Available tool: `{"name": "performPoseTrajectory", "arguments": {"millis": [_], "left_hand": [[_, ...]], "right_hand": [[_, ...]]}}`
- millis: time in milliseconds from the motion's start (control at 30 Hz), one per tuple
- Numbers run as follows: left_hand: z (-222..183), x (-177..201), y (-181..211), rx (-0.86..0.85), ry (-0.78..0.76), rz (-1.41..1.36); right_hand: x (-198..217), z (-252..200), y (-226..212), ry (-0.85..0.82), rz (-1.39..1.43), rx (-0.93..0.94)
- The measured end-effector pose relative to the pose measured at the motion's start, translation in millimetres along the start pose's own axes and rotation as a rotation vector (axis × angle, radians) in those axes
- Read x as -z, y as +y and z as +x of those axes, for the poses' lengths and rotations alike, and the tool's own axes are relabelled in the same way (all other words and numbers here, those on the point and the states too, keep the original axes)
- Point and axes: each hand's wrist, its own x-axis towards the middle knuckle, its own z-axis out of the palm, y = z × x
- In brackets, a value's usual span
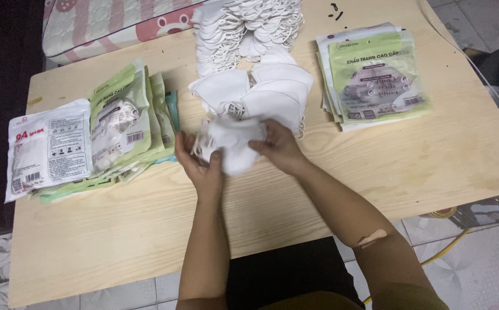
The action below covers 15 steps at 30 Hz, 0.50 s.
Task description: Stacking face masks and placing them into plastic packaging bags
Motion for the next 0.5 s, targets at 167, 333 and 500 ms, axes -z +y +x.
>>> {"name": "performPoseTrajectory", "arguments": {"millis": [167,333,500], "left_hand": [[0,-20,53,0.490,-0.251,-0.272],[3,-12,46,0.709,-0.243,-0.075],[29,0,93,0.494,-0.556,0.388]], "right_hand": [[1,0,-6,0.013,0.304,0.039],[18,3,-2,-0.129,0.168,0.043],[7,-4,-39,-0.265,-0.317,-0.069]]}}
